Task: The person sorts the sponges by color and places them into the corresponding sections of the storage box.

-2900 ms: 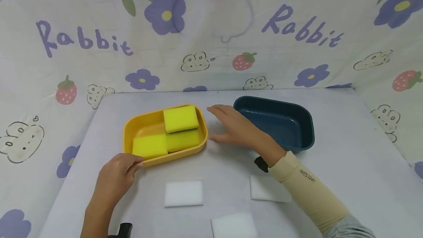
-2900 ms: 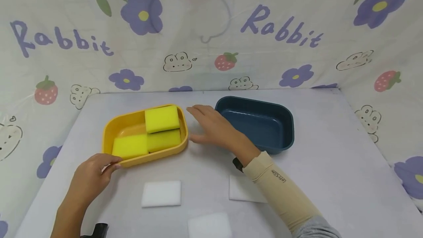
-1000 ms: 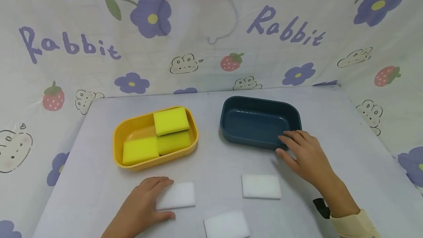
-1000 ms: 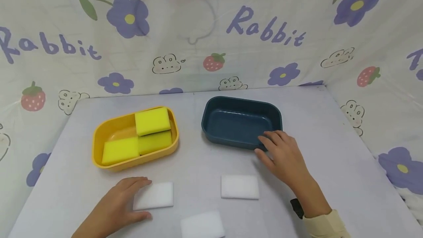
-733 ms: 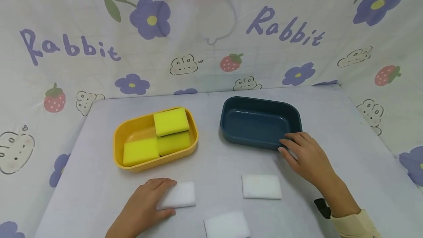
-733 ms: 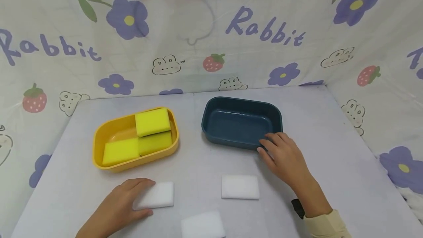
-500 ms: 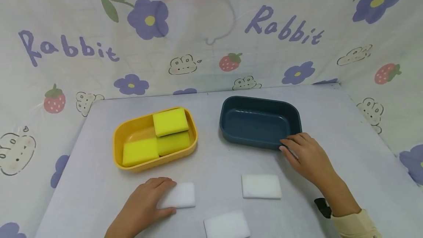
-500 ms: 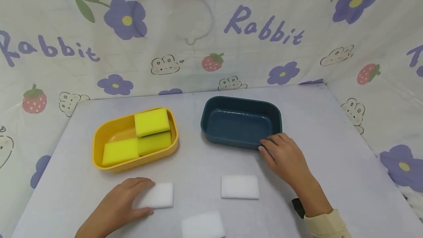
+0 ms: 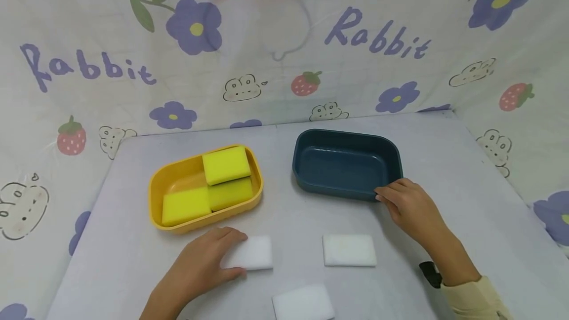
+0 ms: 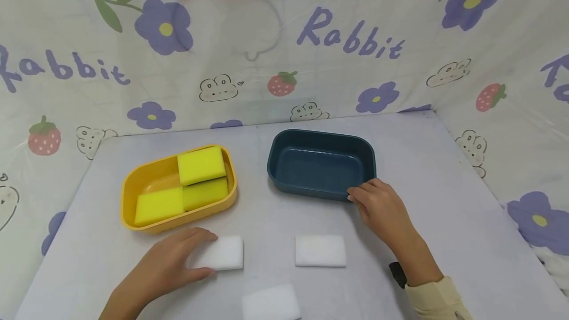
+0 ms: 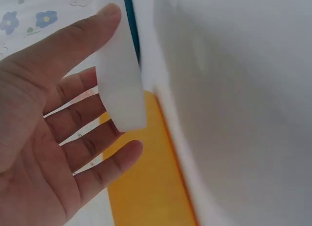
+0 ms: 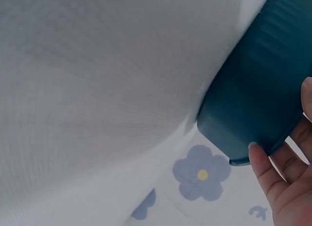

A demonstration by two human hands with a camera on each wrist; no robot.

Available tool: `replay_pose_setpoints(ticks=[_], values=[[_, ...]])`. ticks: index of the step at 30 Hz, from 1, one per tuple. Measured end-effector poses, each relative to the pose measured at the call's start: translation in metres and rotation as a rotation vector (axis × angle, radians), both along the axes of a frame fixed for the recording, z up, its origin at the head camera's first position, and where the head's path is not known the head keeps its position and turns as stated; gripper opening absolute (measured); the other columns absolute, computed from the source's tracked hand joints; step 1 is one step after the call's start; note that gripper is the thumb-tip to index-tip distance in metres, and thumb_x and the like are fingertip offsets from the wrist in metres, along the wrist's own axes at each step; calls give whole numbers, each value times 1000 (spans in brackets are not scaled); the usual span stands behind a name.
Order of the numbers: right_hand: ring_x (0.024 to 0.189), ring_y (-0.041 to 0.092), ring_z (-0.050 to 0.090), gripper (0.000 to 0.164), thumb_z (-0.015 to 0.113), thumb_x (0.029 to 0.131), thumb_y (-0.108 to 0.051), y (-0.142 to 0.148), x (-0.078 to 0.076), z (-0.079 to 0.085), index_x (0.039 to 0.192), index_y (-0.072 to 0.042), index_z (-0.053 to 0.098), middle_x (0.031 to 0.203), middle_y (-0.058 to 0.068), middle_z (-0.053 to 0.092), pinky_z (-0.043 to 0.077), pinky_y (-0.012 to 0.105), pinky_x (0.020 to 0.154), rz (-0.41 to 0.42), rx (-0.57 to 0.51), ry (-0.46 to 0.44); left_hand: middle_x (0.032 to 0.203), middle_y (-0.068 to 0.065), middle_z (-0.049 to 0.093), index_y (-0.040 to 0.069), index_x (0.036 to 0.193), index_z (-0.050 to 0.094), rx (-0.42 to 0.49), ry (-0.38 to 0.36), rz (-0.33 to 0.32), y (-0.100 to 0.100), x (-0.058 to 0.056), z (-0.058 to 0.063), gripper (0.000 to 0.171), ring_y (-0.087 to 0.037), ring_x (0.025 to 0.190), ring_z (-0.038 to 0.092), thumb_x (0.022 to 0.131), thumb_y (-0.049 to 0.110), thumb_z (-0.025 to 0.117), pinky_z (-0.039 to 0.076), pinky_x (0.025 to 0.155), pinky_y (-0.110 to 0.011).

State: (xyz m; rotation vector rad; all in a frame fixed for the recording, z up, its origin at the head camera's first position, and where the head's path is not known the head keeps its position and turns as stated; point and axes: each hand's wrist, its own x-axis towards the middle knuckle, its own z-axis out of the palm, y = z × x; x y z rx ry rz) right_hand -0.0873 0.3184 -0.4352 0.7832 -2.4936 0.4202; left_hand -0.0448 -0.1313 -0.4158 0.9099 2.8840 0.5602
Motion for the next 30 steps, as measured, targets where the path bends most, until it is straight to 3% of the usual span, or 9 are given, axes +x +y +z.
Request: replay_pose_setpoints(ticks=[1, 3, 5, 12, 18, 24, 30], values=[[81, 31, 62, 15, 77, 88, -8, 0, 0, 0, 97, 3, 75, 85, 13, 72, 54, 44, 67, -4, 1, -3, 121, 2, 66, 15, 120, 67, 1, 3, -7, 3, -3, 2, 60, -17, 110, 61, 72, 41, 91, 52, 96, -38], [81, 31, 62, 25, 83, 73, 4, -1, -1, 1, 96, 3, 75, 85, 12, 72, 54, 43, 66, -9, 2, -3, 122, 3, 66, 17, 122, 66, -8, 6, -16, 10, -9, 4, 61, -16, 111, 60, 73, 43, 90, 52, 97, -38], [81, 31, 62, 27, 85, 71, 5, -1, -1, 0, 96, 3, 75, 85, 12, 72, 54, 43, 66, -11, 2, -1, 123, 3, 65, 19, 124, 65, -10, 10, -30, 18, -16, 8, 62, -15, 111, 60, 74, 45, 89, 51, 98, -37], [81, 30, 62, 27, 85, 71, 5, 0, -1, 0, 96, 2, 75, 85, 11, 72, 55, 42, 65, -14, -2, 1, 129, 1, 63, 19, 130, 63, -21, 6, -70, 49, -40, 31, 61, -16, 111, 59, 80, 46, 84, 51, 98, -36], [82, 29, 62, 27, 85, 72, 5, 1, -1, 0, 97, 2, 76, 86, 10, 73, 56, 41, 67, -15, 12, -15, 132, -1, 62, 17, 131, 63, -36, 88, -117, 69, -62, 45, 60, -18, 116, 58, 81, 43, 84, 50, 100, -35], [84, 29, 62, 26, 84, 73, 6, 2, -2, -1, 97, 2, 76, 88, 11, 73, 56, 41, 68, -23, 9, -31, 135, -3, 60, 16, 133, 61, -5, 133, -146, 85, -84, 47, 59, -21, 122, 55, 83, 38, 83, 47, 105, -35], [83, 27, 61, 23, 82, 76, 6, 2, -1, -3, 97, 1, 76, 87, 8, 72, 56, 39, 67, -28, -19, -45, 141, -3, 55, 17, 138, 58, 2, 80, -124, 99, -99, 43, 60, -20, 128, 50, 87, 38, 80, 45, 107, -34]])
